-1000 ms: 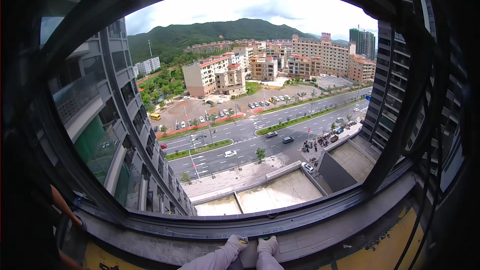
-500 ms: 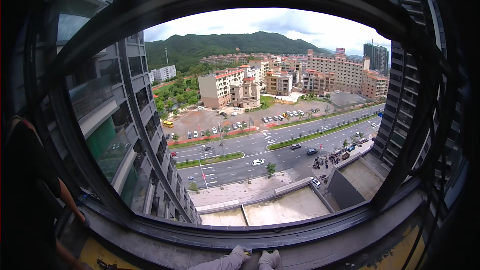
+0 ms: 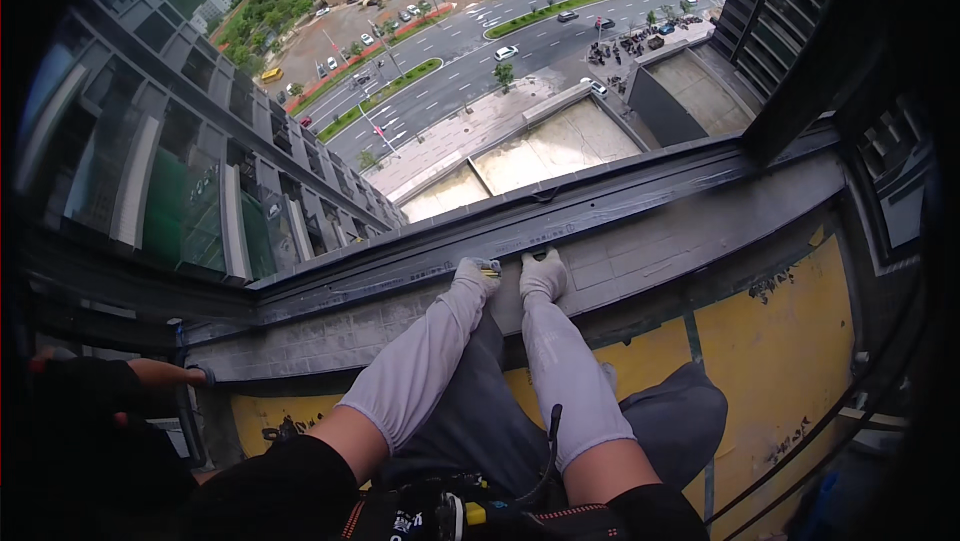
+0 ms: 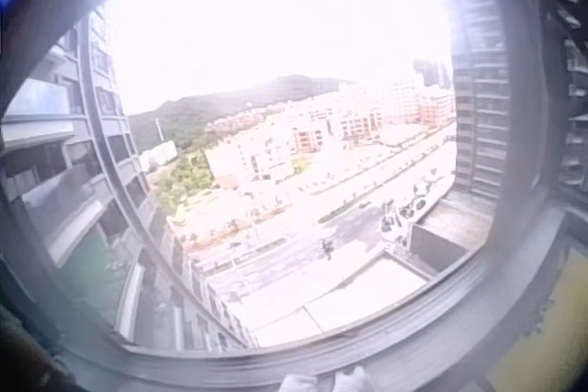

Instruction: Leveling a window frame by inserting plastic shims into the gap between the frame and the sill.

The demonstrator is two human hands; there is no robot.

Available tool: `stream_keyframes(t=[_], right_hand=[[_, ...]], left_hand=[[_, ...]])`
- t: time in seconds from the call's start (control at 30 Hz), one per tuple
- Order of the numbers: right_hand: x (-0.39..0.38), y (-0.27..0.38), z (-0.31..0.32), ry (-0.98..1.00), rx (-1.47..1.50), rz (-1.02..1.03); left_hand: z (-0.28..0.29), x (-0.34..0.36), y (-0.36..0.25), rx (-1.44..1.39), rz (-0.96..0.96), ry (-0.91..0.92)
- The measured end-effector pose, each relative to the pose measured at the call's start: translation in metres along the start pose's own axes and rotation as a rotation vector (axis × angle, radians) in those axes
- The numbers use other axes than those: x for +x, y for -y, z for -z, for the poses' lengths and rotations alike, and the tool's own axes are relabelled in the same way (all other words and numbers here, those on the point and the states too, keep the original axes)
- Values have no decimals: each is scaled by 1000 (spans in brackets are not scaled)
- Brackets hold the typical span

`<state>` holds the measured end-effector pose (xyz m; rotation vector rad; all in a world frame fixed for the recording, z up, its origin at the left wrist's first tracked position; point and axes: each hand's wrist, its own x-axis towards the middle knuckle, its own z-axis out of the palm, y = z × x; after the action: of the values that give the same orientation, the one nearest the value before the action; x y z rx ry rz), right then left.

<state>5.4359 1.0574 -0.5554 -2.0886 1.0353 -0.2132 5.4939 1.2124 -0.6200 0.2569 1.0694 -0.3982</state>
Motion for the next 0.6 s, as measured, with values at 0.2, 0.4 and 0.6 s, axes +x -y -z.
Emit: stream_keyframes(t=[0.2, 0.4, 0.6], right_hand=[[-18, -12, 19, 181, -153, -110], [-48, -41, 38, 164, -174, 80], [-44, -52, 78, 168, -383, 109]], left_hand=[[27, -12, 0, 742, -220, 113], [26, -18, -17, 43, -118, -80], [16, -75, 18, 222, 214, 118]])
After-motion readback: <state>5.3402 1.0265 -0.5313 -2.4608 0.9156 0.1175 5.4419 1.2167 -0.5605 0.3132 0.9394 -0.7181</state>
